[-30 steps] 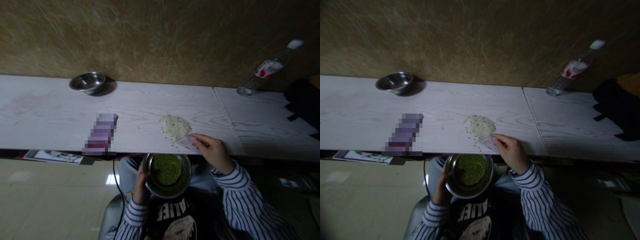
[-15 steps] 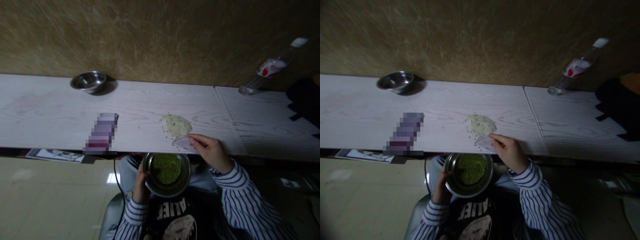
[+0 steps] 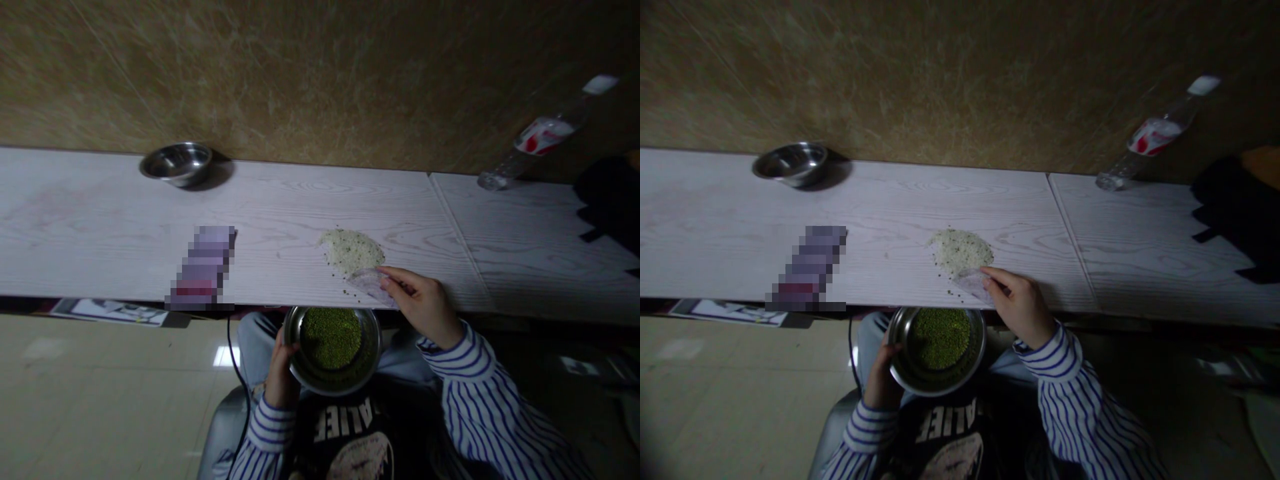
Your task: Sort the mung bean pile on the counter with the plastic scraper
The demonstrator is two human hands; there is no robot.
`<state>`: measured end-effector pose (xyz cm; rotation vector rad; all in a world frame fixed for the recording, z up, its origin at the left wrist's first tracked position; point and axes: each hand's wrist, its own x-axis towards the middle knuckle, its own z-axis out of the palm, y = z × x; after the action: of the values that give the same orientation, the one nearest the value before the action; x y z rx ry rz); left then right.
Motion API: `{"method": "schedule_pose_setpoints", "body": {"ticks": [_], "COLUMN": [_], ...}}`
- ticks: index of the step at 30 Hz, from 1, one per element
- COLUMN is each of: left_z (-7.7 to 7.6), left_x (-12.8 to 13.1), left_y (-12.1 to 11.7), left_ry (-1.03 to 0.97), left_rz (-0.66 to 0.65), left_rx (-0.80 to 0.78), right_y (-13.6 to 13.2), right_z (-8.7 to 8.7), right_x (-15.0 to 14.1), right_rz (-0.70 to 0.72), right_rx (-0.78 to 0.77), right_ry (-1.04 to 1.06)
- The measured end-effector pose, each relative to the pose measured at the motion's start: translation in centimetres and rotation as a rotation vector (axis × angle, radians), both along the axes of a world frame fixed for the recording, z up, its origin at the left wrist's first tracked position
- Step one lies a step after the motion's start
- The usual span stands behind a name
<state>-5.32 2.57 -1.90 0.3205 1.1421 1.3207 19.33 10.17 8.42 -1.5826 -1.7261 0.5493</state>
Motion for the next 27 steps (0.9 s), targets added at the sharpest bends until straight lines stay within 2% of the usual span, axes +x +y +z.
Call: {"method": "schedule_pose_setpoints", "body": {"ticks": [5, 10, 14, 21, 27], "left_z": [-0.6, -0.2, 0.0, -0.6, -0.7], "left_x": [0.0, -0.1, 0.0, 0.0, -0.1], "left_y": [-0.1, -0.1, -0.1, 0.0, 0.0], "left_ry": [-0.025, -0.023, -0.028, -0.021, -0.008], "left_rz": [0.02, 0.027, 0.022, 0.004, 0.008], "left_rx": [-0.011, -0.021, -0.008, -0.02, -0.032], "right_y": [-0.1, 0.1, 0.1, -0.2, 0.0], "right_z": [-0.1, -0.2, -0.4, -0.2, 0.2], "right_x": [-0.4, -1.1, -0.2, 1.3, 1.3], "right_rz": [-0.006, 0.014, -0.045, -0.151, -0.17], "right_rx": [0.021, 0.007, 0.007, -0.027, -0.014], "right_ry": [0.03, 0.028, 0.029, 0.054, 0.05]}}
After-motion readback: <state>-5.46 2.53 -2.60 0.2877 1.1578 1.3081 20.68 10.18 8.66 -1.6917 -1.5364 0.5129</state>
